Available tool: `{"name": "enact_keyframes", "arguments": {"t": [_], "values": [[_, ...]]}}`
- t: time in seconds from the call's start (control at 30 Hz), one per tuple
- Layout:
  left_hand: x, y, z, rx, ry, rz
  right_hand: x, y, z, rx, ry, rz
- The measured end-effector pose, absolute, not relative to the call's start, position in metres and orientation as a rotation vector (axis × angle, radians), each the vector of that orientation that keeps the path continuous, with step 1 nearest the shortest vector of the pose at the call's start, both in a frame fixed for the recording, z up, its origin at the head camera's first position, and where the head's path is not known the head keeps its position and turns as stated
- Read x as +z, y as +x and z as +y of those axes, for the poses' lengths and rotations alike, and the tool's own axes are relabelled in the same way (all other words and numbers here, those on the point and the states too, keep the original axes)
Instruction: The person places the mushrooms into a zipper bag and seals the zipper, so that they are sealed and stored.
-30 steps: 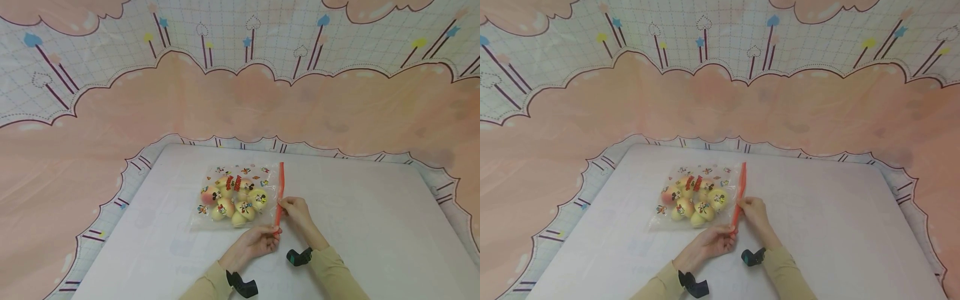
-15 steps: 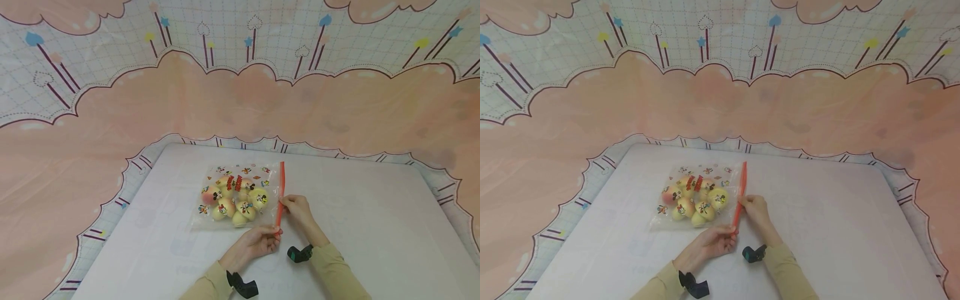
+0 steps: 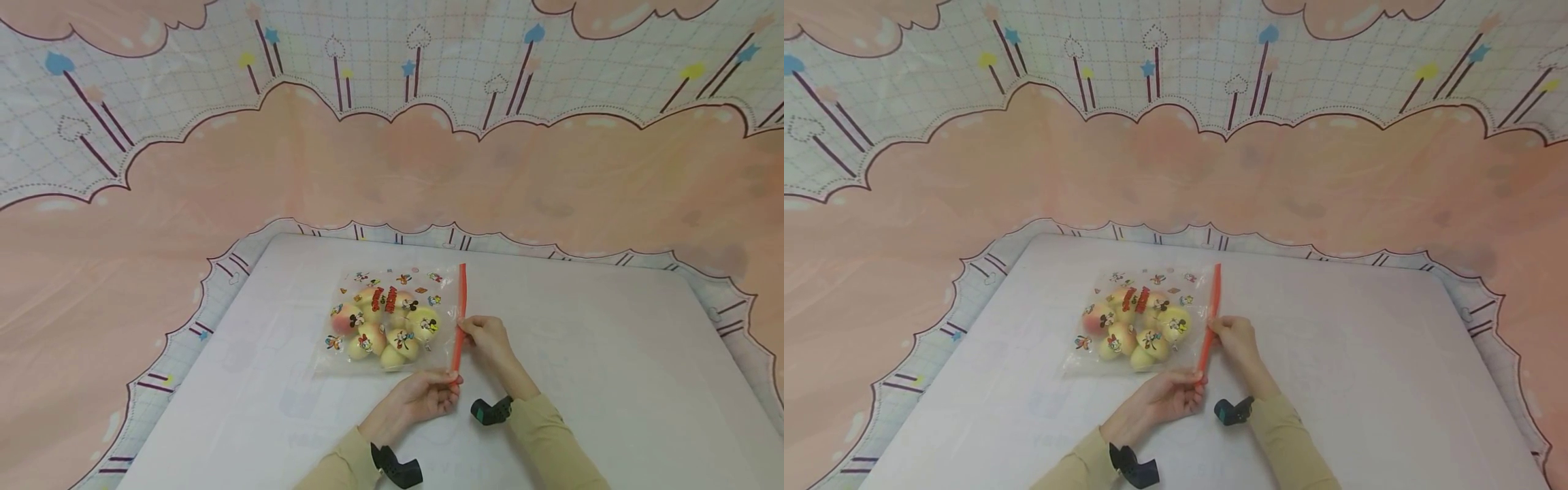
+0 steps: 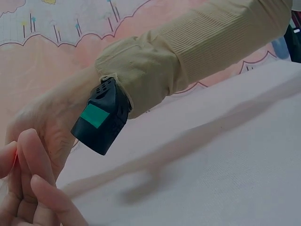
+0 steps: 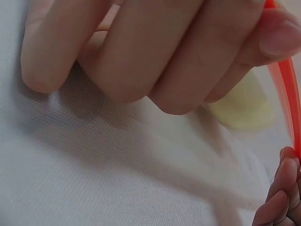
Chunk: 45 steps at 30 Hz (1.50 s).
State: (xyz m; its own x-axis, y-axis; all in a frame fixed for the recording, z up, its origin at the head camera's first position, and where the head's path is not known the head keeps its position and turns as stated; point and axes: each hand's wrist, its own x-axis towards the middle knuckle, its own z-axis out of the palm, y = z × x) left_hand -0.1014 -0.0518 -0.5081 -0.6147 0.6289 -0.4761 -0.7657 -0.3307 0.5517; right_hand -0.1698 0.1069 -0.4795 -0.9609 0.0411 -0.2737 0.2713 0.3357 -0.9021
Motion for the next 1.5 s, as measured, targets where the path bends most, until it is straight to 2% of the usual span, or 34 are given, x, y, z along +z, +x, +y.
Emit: {"name": "enact_keyframes", "arguments": {"t": [0.6, 1.5], "values": [[-0.506, -0.092, -0.049, 1.982, -0.166, 1.097, -0.469, -0.188, 0.124, -1.585, 0.197, 2.489], [-0.510, -0.095, -0.048, 1.970, -0.168, 1.072, -0.470, -0.203, 0.128, -1.556, 0.268, 2.445]]}}
